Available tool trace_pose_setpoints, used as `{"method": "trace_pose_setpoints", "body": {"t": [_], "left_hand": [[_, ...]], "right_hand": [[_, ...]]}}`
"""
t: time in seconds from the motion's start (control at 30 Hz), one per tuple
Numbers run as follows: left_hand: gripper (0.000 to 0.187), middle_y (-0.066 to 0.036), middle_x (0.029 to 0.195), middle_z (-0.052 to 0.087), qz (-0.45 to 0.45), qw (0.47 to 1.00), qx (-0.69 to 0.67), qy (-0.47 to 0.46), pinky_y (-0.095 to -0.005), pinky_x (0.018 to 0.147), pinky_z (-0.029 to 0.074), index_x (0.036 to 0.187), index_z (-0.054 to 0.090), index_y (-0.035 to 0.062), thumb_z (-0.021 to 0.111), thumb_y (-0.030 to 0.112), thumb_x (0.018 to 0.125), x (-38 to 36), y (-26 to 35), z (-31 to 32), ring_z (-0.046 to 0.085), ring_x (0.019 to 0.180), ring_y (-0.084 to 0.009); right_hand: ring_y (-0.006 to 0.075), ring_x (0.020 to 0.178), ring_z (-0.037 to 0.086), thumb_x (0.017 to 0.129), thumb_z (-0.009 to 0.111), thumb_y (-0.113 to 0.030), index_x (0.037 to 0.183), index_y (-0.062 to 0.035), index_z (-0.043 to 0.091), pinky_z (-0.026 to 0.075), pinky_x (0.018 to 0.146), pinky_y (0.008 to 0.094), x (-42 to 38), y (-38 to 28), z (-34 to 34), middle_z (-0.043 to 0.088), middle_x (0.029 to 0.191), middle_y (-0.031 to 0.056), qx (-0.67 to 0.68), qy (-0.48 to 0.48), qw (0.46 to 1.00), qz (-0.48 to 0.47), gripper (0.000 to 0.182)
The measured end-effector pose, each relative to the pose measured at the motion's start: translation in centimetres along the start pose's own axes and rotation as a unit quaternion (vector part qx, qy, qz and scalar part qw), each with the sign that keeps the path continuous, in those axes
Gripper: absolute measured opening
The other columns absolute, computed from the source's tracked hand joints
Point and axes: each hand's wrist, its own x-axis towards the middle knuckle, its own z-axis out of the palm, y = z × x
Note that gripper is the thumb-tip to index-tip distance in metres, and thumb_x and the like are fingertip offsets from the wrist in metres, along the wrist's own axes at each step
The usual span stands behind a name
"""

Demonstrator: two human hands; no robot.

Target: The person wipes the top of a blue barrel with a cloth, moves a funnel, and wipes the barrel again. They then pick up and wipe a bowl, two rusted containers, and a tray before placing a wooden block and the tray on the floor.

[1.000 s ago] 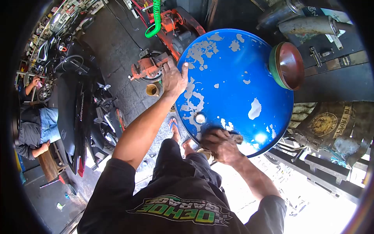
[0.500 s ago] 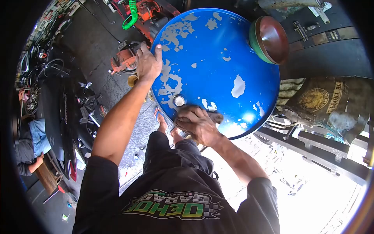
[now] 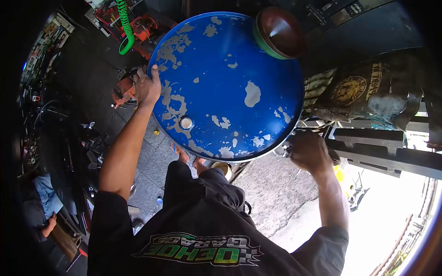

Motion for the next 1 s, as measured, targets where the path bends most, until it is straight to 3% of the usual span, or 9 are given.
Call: {"method": "trace_pose_setpoints", "body": {"t": [0.17,0.27,0.33,0.4,0.53,0.6,0.67,0.73,1.0], "left_hand": [[0.075,-0.03,0.122,0.047,0.006,1.0,-0.008,-0.002,-0.0531,0.098,0.036,0.135,0.037,-0.003,0.035,0.059,0.094,-0.1,0.0,-0.1,0.047,0.115,-0.0465],[0.076,-0.03,0.123,0.046,-0.021,1.0,-0.007,-0.01,-0.0536,0.098,0.036,0.136,0.036,-0.003,0.033,0.061,0.094,-0.7,0.7,-1.0,0.046,0.116,-0.0462],[0.078,-0.03,0.124,0.044,-0.016,0.999,-0.02,-0.021,-0.0542,0.098,0.037,0.136,0.036,-0.0032,0.032,0.062,0.094,-0.6,0.9,-1.3,0.045,0.117,-0.0464],[0.078,-0.03,0.124,0.045,-0.04,0.998,-0.023,-0.035,-0.0539,0.098,0.036,0.136,0.037,-0.0032,0.031,0.062,0.094,-0.7,0.9,-1.3,0.045,0.117,-0.0462],[0.077,-0.03,0.124,0.045,-0.03,0.998,-0.016,-0.044,-0.0539,0.098,0.037,0.136,0.038,-0.0025,0.031,0.062,0.094,-0.3,0.5,-0.6,0.045,0.118,-0.0456],[0.076,-0.03,0.125,0.045,-0.027,0.999,-0.006,-0.037,-0.0539,0.098,0.038,0.136,0.038,-0.002,0.031,0.061,0.094,-0.3,0.6,-0.6,0.045,0.118,-0.0455],[0.076,-0.03,0.126,0.045,-0.027,0.999,-0.001,-0.041,-0.0539,0.098,0.038,0.136,0.038,-0.0017,0.032,0.061,0.095,-0.1,1.0,-0.8,0.045,0.118,-0.046],[0.075,-0.03,0.127,0.045,-0.025,0.998,0.01,-0.05,-0.054,0.099,0.037,0.136,0.038,-0.0014,0.032,0.061,0.095,-0.7,1.0,-1.3,0.045,0.119,-0.0464],[0.07,-0.031,0.128,0.044,-0.013,0.998,-0.006,-0.053,-0.0543,0.1,0.037,0.136,0.039,0.0004,0.036,0.057,0.095,0.0,0.3,-0.5,0.045,0.118,-0.0473]], "right_hand": [[0.0236,0.102,0.055,0.078,0.058,-0.003,0.101,-0.0205,0.072,0.047,0.089,0.0358,6.1,-10.5,2.1,0.06,0.112,0.0026,0.273,0.163,0.944,-0.091,0.031],[0.0303,0.112,0.05,0.07,0.066,-0.013,0.104,-0.0219,0.072,0.042,0.096,0.0474,7.4,-14.7,7.2,0.055,0.118,0.0061,0.293,0.18,0.929,-0.14,0.035],[0.0284,0.112,0.051,0.07,0.067,-0.01,0.098,-0.0197,0.073,0.043,0.098,0.0445,5.0,-12.3,7.9,0.057,0.114,0.0062,0.38,0.118,0.902,-0.169,0.031],[0.0253,0.106,0.053,0.072,0.068,-0.012,0.093,-0.0181,0.074,0.046,0.093,0.0401,2.5,-9.8,11.3,0.059,0.109,0.0058,0.313,0.238,0.905,-0.163,0.022],[0.0229,0.1,0.056,0.078,0.065,-0.01,0.09,-0.0181,0.075,0.05,0.084,0.0402,2.6,-2.7,11.9,0.061,0.105,0.0056,0.228,0.152,0.96,0.057,0.017],[0.0251,0.099,0.057,0.082,0.062,-0.011,0.094,-0.0175,0.073,0.05,0.083,0.0435,4.9,1.4,10.0,0.061,0.103,0.0076,0.144,0.17,0.973,0.056,0.018],[0.0285,0.099,0.057,0.087,0.057,-0.016,0.098,-0.0179,0.072,0.05,0.082,0.0464,8.6,4.0,7.8,0.06,0.1,0.0093,0.134,0.318,0.936,0.072,0.019],[0.0336,0.109,0.056,0.093,0.048,-0.024,0.118,-0.0218,0.065,0.049,0.087,0.0457,12.0,5.0,6.6,0.058,0.117,0.0106,0.132,0.303,0.92,0.209,0.03],[0.0321,0.122,0.052,0.098,0.035,-0.04,0.148,-0.0286,0.03,0.034,0.103,0.0584,12.1,5.1,13.6,0.041,0.147,0.0062,0.024,0.178,0.952,0.248,0.051]]}}
